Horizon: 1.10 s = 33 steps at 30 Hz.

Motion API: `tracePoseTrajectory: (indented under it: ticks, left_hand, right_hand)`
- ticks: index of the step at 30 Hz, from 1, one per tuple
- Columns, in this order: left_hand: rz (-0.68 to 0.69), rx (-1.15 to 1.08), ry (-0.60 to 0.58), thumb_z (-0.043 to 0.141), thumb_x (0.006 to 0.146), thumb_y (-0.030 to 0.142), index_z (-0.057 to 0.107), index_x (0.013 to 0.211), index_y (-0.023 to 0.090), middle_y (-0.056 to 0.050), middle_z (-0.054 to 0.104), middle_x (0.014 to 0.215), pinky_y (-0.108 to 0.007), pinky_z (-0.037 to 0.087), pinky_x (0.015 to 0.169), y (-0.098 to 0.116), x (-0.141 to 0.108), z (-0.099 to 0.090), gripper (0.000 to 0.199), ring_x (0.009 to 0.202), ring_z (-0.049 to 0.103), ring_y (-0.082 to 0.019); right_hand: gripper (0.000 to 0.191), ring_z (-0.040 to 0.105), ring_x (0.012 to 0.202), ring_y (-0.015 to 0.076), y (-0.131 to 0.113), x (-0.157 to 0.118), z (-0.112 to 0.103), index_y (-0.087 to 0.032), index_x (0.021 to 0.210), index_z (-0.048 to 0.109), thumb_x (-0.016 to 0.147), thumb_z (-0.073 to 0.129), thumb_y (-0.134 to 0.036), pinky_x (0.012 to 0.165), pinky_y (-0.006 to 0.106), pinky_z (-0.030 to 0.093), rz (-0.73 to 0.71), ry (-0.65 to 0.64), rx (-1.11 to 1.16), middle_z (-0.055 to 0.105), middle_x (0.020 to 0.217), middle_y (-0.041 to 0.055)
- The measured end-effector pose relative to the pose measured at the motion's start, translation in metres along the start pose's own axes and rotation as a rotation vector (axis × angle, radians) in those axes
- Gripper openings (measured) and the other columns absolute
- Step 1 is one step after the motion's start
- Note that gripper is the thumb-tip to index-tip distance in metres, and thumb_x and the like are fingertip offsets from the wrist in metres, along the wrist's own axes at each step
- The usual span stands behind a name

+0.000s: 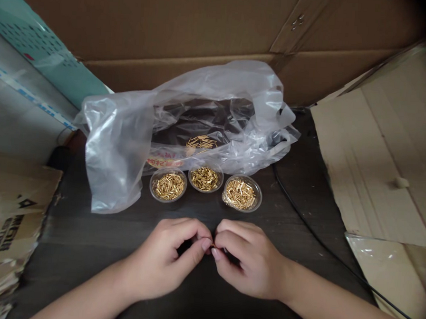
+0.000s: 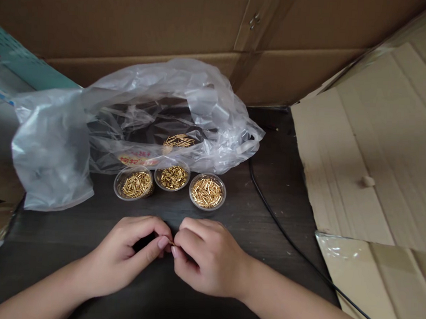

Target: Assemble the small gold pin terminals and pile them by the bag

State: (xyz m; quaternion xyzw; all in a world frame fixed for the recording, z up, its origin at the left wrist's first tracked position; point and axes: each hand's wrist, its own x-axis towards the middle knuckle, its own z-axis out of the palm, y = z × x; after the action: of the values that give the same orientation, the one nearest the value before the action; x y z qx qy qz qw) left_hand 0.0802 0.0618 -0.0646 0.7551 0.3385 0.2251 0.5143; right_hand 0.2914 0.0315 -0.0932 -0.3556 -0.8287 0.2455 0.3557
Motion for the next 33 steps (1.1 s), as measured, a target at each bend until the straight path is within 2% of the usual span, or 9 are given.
tracePoseTrajectory:
  ticks: [5,13,20,33]
  left_hand:
    - [0.017,0.041,0.040,0.056,0.100,0.016,0.065,0.091,0.017,0.001,0.069,0.081,-0.021,0.046,0.069,-0.0006,-0.0002,0.0008,0.013,0.073,0.063,-0.011]
    - [0.007,0.045,0.036,0.057,0.100,0.018,0.066,0.092,0.017,0.000,0.070,0.081,-0.022,0.048,0.069,-0.0010,-0.0001,0.0033,0.012,0.073,0.064,-0.012]
    - [-0.053,-0.059,0.050,0.058,0.101,0.019,0.066,0.088,0.016,0.001,0.069,0.074,-0.020,0.049,0.065,-0.0001,0.0018,0.0052,0.015,0.066,0.065,-0.010]
    - [-0.087,-0.114,0.039,0.062,0.098,0.020,0.069,0.088,0.016,0.000,0.072,0.075,-0.022,0.050,0.066,0.0025,0.0038,0.0062,0.013,0.069,0.068,-0.012]
  right_hand:
    - [0.017,0.044,0.061,0.0145,0.0002,-0.0019,0.0023,-0.019,0.077,0.054,0.091,0.048,-0.013,0.056,0.029,0.037,-0.015,-0.034,-0.095,0.050,0.070,0.0005]
    - [0.010,0.053,0.066,0.0130,0.0000,-0.0021,0.0002,-0.017,0.086,0.056,0.092,0.053,-0.009,0.060,0.026,0.043,0.015,0.125,0.026,0.057,0.078,0.0026]
    - [0.010,0.056,0.068,0.0133,-0.0012,0.0013,-0.0027,-0.017,0.090,0.058,0.094,0.052,-0.010,0.061,0.026,0.047,0.016,0.140,0.043,0.059,0.080,0.0035]
    - [0.010,0.058,0.068,0.0139,-0.0029,-0.0011,-0.0030,-0.017,0.089,0.060,0.092,0.056,-0.008,0.062,0.028,0.049,-0.017,0.212,-0.076,0.064,0.081,0.0044]
